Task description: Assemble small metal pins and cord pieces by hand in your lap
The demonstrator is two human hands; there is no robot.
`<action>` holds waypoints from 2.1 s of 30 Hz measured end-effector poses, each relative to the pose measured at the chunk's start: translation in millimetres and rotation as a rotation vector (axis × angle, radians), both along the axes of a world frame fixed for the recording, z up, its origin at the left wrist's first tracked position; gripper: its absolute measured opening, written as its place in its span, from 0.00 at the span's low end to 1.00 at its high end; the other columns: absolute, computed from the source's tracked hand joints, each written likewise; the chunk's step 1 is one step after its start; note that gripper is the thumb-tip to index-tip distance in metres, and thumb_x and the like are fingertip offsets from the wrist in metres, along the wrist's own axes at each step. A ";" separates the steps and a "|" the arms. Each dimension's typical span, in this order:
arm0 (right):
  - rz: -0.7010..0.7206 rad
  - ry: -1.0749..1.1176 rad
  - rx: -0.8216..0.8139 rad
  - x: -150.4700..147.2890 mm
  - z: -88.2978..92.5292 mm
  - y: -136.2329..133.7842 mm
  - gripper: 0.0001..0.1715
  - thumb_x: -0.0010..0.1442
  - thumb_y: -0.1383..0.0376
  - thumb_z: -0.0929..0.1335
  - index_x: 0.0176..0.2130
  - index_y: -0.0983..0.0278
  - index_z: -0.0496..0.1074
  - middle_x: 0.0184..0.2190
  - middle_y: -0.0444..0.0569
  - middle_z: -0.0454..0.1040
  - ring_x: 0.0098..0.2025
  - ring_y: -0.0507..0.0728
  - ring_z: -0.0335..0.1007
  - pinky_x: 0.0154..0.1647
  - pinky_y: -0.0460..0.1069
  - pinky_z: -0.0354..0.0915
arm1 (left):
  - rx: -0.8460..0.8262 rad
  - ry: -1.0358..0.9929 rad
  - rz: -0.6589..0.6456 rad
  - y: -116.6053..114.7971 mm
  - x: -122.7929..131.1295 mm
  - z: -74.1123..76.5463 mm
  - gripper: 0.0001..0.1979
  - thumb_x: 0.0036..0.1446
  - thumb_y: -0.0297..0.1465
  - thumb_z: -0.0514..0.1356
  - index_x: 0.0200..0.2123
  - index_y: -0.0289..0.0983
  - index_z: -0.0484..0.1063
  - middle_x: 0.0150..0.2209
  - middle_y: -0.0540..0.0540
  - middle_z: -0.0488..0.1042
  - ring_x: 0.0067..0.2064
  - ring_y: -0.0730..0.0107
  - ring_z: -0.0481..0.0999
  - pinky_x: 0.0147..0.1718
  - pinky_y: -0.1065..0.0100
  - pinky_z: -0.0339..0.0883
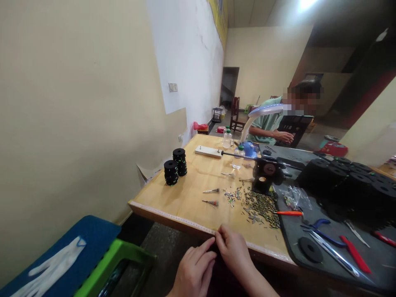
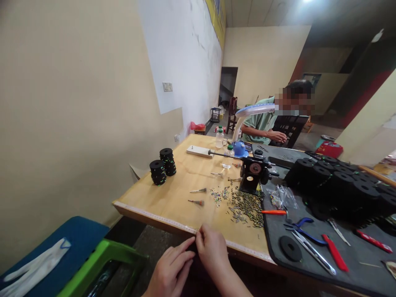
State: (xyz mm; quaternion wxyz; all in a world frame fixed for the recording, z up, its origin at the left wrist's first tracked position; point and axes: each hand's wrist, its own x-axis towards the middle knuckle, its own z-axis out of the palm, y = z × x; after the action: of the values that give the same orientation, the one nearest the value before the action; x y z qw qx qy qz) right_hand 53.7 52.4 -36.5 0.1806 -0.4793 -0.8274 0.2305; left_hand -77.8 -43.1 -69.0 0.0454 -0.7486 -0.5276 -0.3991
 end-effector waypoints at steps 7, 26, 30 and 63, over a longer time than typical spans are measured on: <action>0.017 -0.038 0.017 -9.8 1.6 1.1 0.14 0.63 0.66 0.60 0.28 0.62 0.68 0.21 0.47 0.75 0.24 0.55 0.70 0.24 0.45 0.50 | -0.007 0.015 0.015 1.0 -5.9 -3.2 0.13 0.57 0.22 0.52 0.42 0.37 0.71 0.51 0.35 0.75 0.47 0.58 0.78 0.38 0.64 0.73; 0.027 -0.068 0.073 -20.3 -0.6 2.2 0.12 0.62 0.67 0.63 0.27 0.62 0.68 0.20 0.46 0.75 0.23 0.54 0.69 0.23 0.46 0.45 | -0.083 0.064 0.070 3.0 -16.0 -12.8 0.15 0.59 0.21 0.49 0.45 0.37 0.70 0.57 0.33 0.69 0.48 0.56 0.77 0.39 0.60 0.72; 0.024 -0.113 0.088 -21.6 -1.9 2.3 0.12 0.62 0.67 0.62 0.28 0.62 0.69 0.21 0.46 0.76 0.23 0.54 0.70 0.23 0.47 0.45 | -0.099 0.071 0.067 5.9 -17.9 -13.2 0.17 0.57 0.20 0.49 0.46 0.36 0.69 0.58 0.33 0.68 0.52 0.56 0.74 0.40 0.61 0.72; 0.081 -0.126 -0.060 -13.9 13.3 8.1 0.09 0.58 0.68 0.64 0.33 0.62 0.74 0.28 0.50 0.80 0.31 0.57 0.75 0.27 0.46 0.54 | -0.146 0.283 0.223 13.9 -20.7 -10.0 0.23 0.59 0.22 0.48 0.57 0.36 0.66 0.54 0.39 0.73 0.39 0.64 0.81 0.32 0.68 0.72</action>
State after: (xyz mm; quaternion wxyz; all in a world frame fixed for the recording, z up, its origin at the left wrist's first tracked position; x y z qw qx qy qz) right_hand 39.8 60.5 -23.2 0.1043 -0.4642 -0.8484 0.2319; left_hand -98.5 -29.2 -79.0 0.1087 -0.7355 -0.6230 -0.2432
